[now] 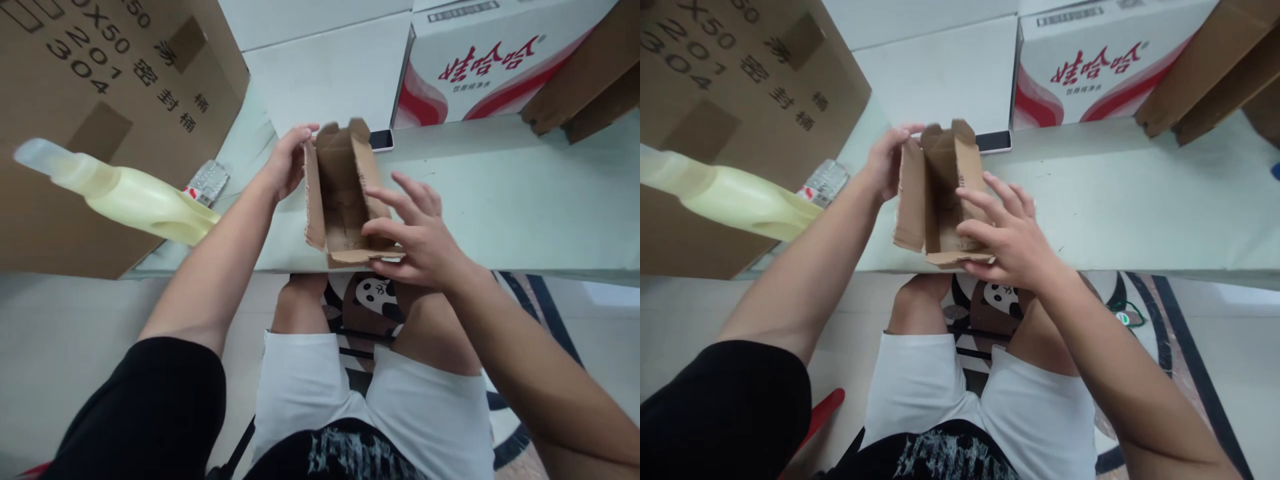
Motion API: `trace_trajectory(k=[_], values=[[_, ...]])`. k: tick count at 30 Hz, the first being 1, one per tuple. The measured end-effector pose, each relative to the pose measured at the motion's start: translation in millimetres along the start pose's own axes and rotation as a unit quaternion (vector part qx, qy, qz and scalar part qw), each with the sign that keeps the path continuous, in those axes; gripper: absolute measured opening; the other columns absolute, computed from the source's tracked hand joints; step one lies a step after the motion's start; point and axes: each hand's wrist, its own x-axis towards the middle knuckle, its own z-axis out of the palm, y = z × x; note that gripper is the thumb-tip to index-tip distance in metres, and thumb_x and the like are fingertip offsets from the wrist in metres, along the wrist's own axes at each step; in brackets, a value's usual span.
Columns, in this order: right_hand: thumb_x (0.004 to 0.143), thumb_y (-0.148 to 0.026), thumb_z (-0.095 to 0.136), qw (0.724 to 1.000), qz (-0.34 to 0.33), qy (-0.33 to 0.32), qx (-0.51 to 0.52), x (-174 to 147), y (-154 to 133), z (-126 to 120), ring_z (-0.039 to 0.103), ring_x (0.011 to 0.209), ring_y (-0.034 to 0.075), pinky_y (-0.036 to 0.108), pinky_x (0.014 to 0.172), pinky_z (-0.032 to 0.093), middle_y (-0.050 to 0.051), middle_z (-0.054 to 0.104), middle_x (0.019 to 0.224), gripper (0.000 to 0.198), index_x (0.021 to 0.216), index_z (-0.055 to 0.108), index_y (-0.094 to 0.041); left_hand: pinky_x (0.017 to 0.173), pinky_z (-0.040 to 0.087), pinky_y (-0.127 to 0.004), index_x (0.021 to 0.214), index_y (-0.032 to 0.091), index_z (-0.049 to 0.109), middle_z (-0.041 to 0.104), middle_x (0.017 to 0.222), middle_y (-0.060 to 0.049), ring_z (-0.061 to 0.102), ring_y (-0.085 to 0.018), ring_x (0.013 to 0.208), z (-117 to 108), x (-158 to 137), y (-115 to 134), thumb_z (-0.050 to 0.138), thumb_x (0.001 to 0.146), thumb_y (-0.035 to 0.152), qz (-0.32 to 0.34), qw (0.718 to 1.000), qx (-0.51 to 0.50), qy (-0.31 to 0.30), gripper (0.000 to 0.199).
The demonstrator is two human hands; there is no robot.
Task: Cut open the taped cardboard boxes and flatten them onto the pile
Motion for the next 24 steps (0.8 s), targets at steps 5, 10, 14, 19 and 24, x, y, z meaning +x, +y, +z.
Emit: trace_trajectory(k=[5,10,14,19,24], values=[[0.083,-0.056,0.072,0.977,0.175,0.122,-0.013,-28,14,-3,0.04,0.147,0.044,0.068,0.117,0.035,0.013,0.055,0.142,0.042,0.107,0.055,-0.027,0.094,0.058,-0.045,0.122,0.022,0.064,0.074,0.125,-0.011,0.072,-0.027,0.112,10,-8,1,0.029,0.102,0.052,0.059,0.994,0.089,-0.009,0.05],[0.088,-0.042,0.068,0.932,0.269,0.22,0.103,-31,9,25,0.061,0.127,0.034,0.059,0.112,0.047,0.016,0.06,0.131,0.067,0.144,0.034,-0.024,0.097,0.055,-0.043,0.123,0.024,0.061,0.075,0.116,-0.007,0.07,-0.024,0.11,23,-3,-20,0.022,0.099,0.076,0.105,0.988,0.109,0.003,0.069],[0.087,-0.039,0.07,0.955,0.158,0.167,0.186,-20,-5,45,0.064,0.126,0.032,0.059,0.12,0.042,0.011,0.066,0.131,0.059,0.141,0.049,-0.027,0.109,0.049,-0.041,0.132,0.028,0.057,0.065,0.14,-0.008,0.058,-0.028,0.133,38,-7,-24,0.062,0.083,0.08,0.158,0.975,0.158,-0.001,0.071],[0.095,-0.046,0.059,0.962,0.111,0.145,0.204,-28,-17,47,0.052,0.142,0.032,0.059,0.126,0.033,0.01,0.058,0.147,0.041,0.132,0.062,-0.027,0.12,0.041,-0.044,0.12,0.028,0.071,0.055,0.153,-0.01,0.048,-0.031,0.146,38,-27,-21,0.063,0.088,0.07,0.163,0.967,0.19,-0.039,0.053],[0.101,-0.055,0.045,0.9,0.317,0.187,0.235,-65,-25,54,0.058,0.133,0.03,0.052,0.106,0.054,0.013,0.058,0.144,0.049,0.141,0.052,-0.027,0.128,0.031,-0.045,0.129,0.031,0.07,0.046,0.162,-0.009,0.036,-0.032,0.155,11,-77,-36,0.071,0.08,0.072,0.124,0.975,0.186,0.024,0.065]])
